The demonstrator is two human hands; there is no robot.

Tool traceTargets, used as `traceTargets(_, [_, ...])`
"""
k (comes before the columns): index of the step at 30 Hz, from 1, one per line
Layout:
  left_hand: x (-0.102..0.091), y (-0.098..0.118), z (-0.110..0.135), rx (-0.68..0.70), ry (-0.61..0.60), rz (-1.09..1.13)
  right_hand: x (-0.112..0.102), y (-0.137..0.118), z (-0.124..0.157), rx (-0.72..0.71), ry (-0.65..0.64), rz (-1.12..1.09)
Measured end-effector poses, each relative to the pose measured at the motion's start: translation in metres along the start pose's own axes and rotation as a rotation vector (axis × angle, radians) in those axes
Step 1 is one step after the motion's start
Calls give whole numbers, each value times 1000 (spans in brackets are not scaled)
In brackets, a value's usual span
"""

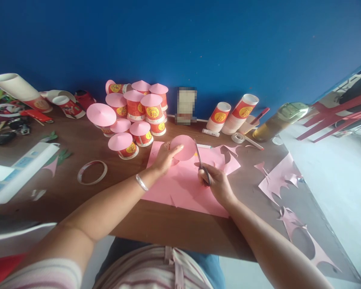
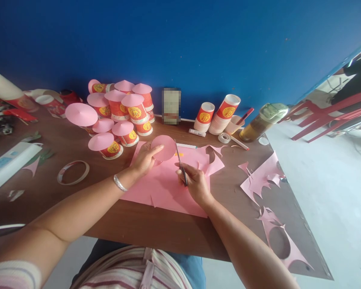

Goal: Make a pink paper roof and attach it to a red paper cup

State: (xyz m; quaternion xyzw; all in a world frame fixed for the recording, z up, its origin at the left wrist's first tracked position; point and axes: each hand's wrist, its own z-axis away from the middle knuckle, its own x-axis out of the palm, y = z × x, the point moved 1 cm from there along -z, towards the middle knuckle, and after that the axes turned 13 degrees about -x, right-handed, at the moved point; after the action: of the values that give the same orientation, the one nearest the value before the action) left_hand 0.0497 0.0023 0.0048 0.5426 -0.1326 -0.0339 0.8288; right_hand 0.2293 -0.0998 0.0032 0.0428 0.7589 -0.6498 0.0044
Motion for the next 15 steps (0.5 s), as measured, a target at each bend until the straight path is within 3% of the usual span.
traceTargets(15, [2, 6, 6, -25, -25, -45, -1, 0, 1, -7, -7, 18])
